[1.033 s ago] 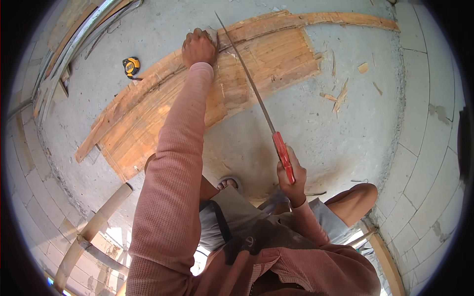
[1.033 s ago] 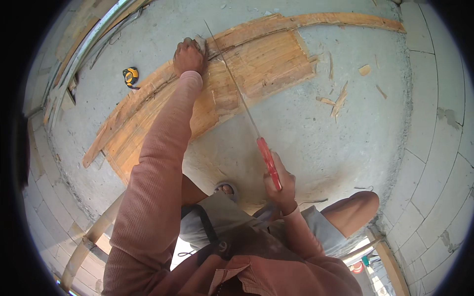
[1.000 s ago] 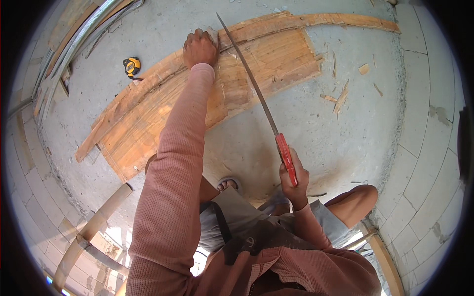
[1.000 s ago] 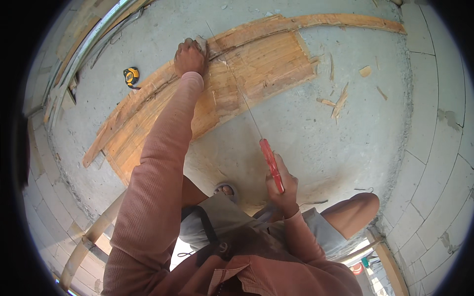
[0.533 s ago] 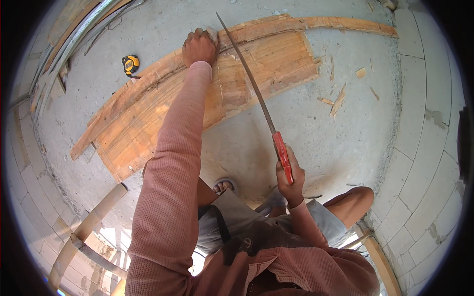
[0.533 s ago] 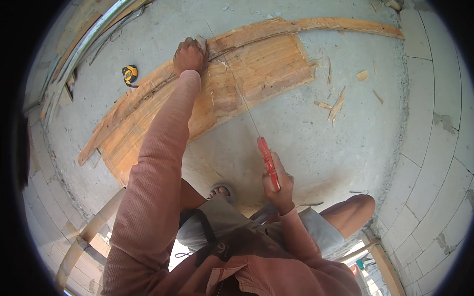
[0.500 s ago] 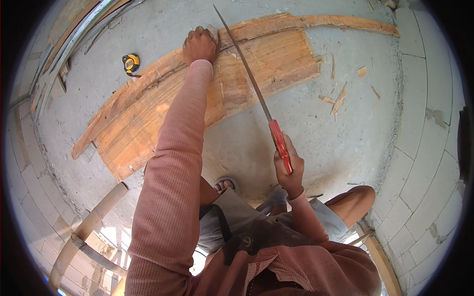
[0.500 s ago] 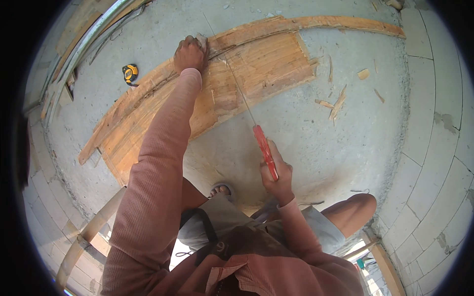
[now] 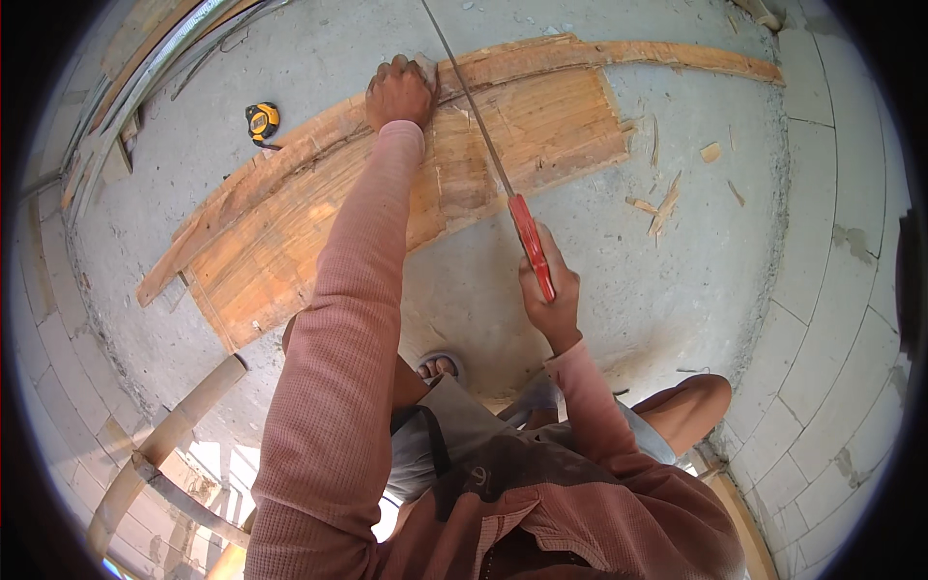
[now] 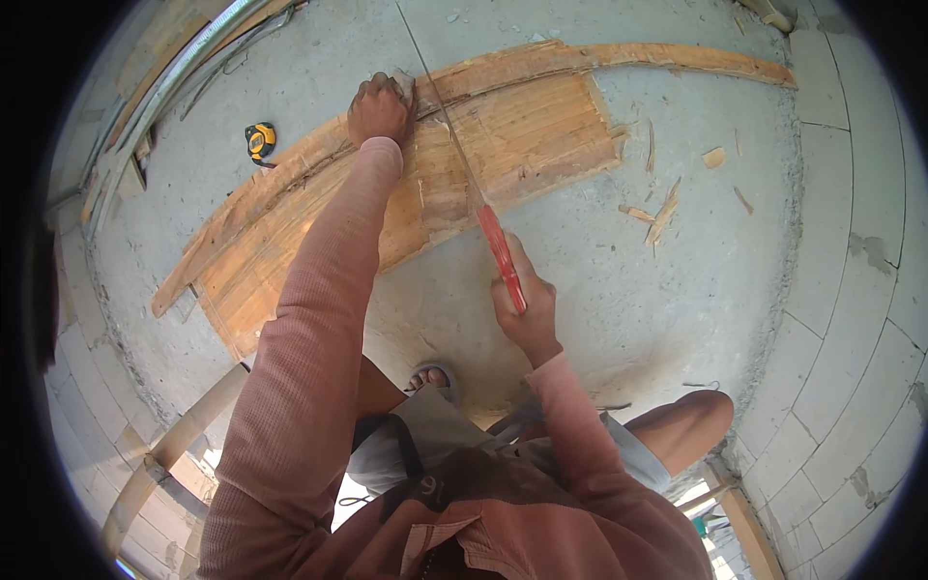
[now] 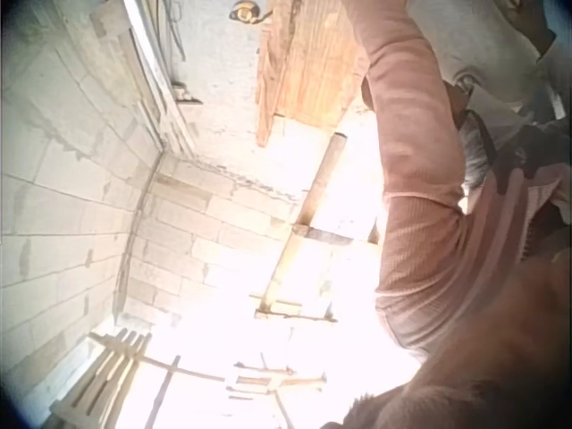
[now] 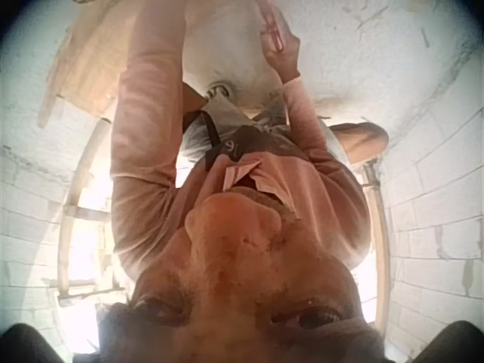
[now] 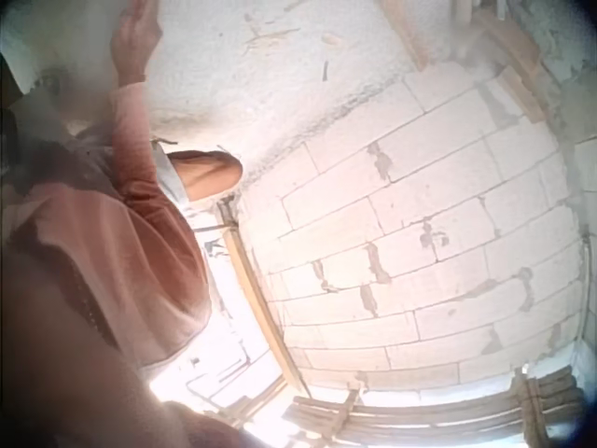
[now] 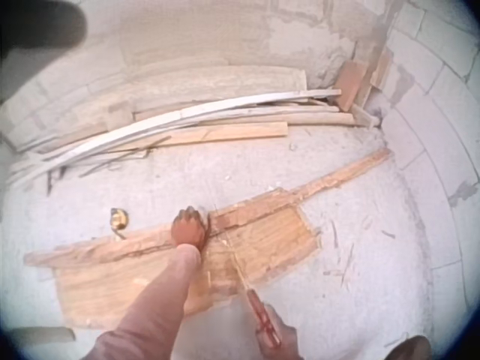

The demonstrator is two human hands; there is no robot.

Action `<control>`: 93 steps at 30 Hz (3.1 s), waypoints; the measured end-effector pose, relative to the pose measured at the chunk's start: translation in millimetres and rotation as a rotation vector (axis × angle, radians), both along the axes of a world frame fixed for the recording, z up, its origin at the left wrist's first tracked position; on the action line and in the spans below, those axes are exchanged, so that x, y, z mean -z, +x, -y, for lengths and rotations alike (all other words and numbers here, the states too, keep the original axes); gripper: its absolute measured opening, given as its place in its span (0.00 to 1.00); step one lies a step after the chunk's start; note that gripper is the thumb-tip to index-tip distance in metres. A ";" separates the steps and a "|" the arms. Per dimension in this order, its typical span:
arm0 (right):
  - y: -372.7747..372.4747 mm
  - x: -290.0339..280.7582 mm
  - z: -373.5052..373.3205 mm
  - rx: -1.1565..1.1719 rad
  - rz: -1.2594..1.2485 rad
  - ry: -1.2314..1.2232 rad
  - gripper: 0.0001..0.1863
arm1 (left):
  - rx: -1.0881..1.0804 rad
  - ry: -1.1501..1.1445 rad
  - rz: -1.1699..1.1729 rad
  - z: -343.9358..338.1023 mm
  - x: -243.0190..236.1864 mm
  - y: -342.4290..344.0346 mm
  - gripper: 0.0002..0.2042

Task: The person uses a saw to cut a piece of wood, then uses a hammer to drive nails into the wood and pry parts of the wood apart.

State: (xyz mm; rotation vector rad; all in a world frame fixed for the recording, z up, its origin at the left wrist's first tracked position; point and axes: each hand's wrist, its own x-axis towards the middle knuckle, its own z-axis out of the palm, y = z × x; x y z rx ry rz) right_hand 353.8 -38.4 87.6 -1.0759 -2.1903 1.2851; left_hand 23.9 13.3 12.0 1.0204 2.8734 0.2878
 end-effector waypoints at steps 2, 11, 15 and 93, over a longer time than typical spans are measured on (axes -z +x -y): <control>-44.7 18.6 -32.0 -0.005 -0.061 -0.060 0.31 | 0.000 -0.003 0.034 -5.1 4.5 4.1 0.20; 66.9 -44.1 41.8 0.001 0.134 -0.051 0.31 | 0.024 -0.008 -0.038 9.8 9.6 -1.8 0.18; -44.1 -3.5 -33.7 -0.037 -0.073 -0.045 0.31 | 0.038 -0.021 -0.031 -1.4 7.4 -0.9 0.17; 39.4 -43.2 30.2 -0.067 0.015 -0.101 0.33 | 0.046 -0.019 -0.066 11.3 13.4 0.2 0.16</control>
